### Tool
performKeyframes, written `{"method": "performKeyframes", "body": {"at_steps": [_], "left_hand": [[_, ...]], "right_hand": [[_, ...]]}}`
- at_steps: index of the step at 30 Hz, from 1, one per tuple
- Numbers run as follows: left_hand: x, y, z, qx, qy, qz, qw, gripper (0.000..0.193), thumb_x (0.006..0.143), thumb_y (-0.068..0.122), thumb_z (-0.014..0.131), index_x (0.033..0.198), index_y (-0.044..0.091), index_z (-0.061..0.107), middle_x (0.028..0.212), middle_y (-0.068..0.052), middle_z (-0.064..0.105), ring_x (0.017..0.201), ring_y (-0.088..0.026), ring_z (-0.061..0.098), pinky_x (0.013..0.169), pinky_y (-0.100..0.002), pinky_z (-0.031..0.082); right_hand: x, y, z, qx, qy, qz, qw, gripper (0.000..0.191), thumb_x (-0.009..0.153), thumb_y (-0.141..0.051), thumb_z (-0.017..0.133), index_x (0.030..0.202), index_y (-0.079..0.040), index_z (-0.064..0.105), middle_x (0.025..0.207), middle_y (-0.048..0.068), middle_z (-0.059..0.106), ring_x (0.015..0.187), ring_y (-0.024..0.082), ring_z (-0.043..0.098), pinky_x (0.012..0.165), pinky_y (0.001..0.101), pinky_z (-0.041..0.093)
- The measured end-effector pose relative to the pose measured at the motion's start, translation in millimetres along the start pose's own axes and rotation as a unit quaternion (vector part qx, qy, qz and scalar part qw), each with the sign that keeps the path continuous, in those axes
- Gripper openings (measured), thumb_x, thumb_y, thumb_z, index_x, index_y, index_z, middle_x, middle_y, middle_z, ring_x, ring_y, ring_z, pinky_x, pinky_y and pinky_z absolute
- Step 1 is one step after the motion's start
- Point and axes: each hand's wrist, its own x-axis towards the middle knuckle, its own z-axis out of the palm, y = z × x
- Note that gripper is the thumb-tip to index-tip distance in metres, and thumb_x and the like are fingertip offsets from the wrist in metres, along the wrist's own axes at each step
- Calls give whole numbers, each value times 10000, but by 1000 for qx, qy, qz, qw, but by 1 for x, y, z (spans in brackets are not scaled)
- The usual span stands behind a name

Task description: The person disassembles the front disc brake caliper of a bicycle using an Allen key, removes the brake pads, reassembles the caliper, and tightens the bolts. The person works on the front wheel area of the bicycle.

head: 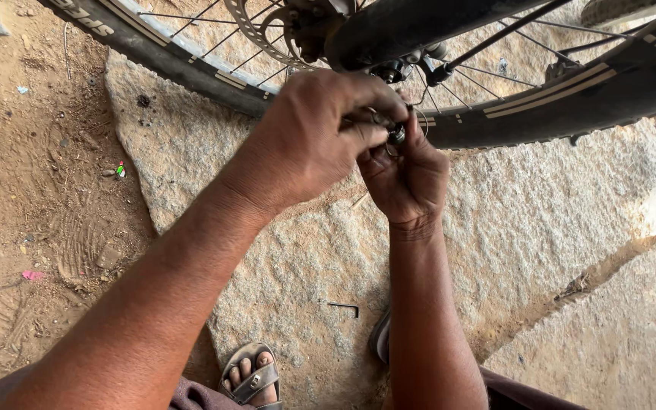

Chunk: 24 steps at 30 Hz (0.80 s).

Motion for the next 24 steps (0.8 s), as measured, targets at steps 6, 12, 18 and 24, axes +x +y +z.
{"method": "performKeyframes", "body": {"at_steps": [6,12,18,24], "left_hand": [[-4,4,0,69,29,-13,997,232,936,135,761,1163,111,717,1142,-82,758,1047,-210,762,912,-337,650],[-1,-2,2,62,7,-35,997,218,935,154,756,1153,150,738,1157,-63,763,1033,-203,768,883,-328,663],[3,-7,4,67,13,-36,997,228,916,141,756,1143,136,731,1158,-59,746,1056,-212,755,911,-325,646],[5,-19,0,84,9,-21,996,233,932,108,754,1162,119,718,1148,-58,743,1047,-208,757,917,-317,648]], "right_hand": [[1,1,1,11,13,1,1000,272,1158,-151,550,1355,31,597,1303,174,677,1237,264,671,1141,401,565],[6,2,9,-22,3,-17,1000,341,1124,-114,531,1419,48,579,1331,187,664,1195,277,689,1044,401,600],[15,-1,31,-176,-11,-34,984,319,1093,-52,580,1402,30,591,1301,184,673,1196,262,699,1082,387,598],[17,-12,33,-349,153,-38,924,207,1043,-107,681,1190,36,648,1049,178,717,916,245,757,845,387,670]]}}
